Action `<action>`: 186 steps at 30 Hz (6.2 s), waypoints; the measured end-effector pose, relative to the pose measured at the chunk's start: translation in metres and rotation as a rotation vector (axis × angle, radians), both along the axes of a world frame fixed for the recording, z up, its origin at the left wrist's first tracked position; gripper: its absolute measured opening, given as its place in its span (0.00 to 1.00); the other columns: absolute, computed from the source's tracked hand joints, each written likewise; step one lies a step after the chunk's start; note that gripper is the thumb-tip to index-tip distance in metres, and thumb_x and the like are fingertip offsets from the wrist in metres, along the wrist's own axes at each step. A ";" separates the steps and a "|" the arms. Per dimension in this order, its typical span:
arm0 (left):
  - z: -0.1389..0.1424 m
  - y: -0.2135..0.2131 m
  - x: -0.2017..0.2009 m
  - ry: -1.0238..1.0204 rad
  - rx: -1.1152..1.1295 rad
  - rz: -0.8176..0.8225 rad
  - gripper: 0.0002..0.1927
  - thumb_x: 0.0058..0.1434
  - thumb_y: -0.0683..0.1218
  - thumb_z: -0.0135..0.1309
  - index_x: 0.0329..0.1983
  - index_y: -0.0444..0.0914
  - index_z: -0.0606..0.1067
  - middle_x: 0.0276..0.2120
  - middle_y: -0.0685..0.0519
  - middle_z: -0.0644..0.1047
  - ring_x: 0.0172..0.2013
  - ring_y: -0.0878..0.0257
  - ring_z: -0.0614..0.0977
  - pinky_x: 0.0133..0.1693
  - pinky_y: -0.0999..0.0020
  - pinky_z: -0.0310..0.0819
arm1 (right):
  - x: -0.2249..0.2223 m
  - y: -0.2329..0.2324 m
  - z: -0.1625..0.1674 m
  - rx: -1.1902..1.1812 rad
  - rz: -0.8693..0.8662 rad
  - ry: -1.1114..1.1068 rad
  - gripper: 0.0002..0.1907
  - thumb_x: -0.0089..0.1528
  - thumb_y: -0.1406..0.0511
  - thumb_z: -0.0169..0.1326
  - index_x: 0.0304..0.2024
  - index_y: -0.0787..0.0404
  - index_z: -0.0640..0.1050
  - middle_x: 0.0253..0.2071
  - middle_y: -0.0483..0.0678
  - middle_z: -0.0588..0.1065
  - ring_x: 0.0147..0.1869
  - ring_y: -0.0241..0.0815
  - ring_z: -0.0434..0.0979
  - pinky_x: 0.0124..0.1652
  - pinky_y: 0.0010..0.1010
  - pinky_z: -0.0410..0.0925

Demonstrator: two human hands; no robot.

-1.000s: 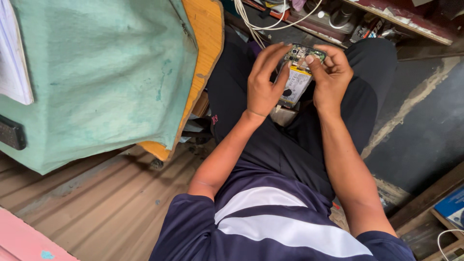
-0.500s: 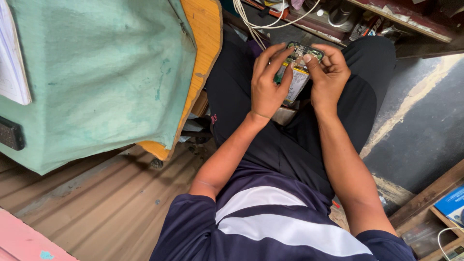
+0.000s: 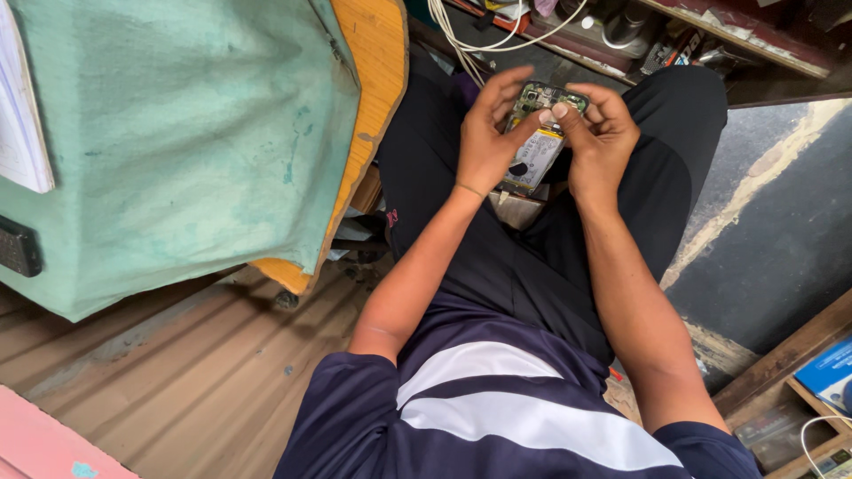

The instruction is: The person handles a disassembled smartphone, connecting a cable to the motherboard and inspecting internal components. They then compare it with another disassembled phone, examining the battery and circuit boards.

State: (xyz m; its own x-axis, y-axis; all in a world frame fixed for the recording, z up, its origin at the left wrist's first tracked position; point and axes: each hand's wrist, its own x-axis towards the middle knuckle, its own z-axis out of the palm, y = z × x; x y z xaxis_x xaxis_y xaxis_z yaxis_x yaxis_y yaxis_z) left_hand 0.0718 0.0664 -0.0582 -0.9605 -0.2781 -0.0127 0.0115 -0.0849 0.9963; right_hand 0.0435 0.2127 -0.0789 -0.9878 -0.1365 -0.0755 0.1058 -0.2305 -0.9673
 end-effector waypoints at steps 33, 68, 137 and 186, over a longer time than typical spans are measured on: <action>-0.003 0.006 0.001 -0.020 -0.082 0.098 0.22 0.62 0.35 0.63 0.60 0.36 0.75 0.45 0.51 0.81 0.45 0.67 0.82 0.48 0.72 0.77 | -0.001 -0.001 0.006 -0.052 0.114 -0.026 0.16 0.70 0.76 0.57 0.60 0.67 0.75 0.48 0.49 0.81 0.49 0.31 0.80 0.46 0.19 0.71; 0.002 -0.008 0.002 0.024 0.083 0.092 0.18 0.67 0.36 0.60 0.58 0.33 0.69 0.41 0.50 0.80 0.42 0.69 0.81 0.43 0.75 0.77 | -0.004 0.007 0.002 -0.340 0.243 -0.174 0.23 0.70 0.78 0.48 0.68 0.67 0.69 0.57 0.56 0.79 0.55 0.40 0.82 0.49 0.27 0.75; 0.034 0.018 0.010 0.083 -0.421 0.219 0.19 0.59 0.37 0.64 0.53 0.37 0.74 0.47 0.51 0.77 0.49 0.59 0.82 0.52 0.67 0.77 | 0.007 0.004 -0.004 -0.107 0.157 0.056 0.17 0.75 0.76 0.51 0.65 0.63 0.72 0.51 0.49 0.81 0.51 0.31 0.78 0.46 0.21 0.69; 0.037 0.017 0.013 0.134 -0.373 0.167 0.19 0.60 0.36 0.64 0.53 0.38 0.74 0.47 0.53 0.78 0.45 0.63 0.83 0.50 0.70 0.79 | 0.008 0.015 -0.010 -0.183 0.157 0.018 0.17 0.74 0.75 0.55 0.64 0.63 0.73 0.53 0.49 0.81 0.48 0.30 0.78 0.42 0.19 0.69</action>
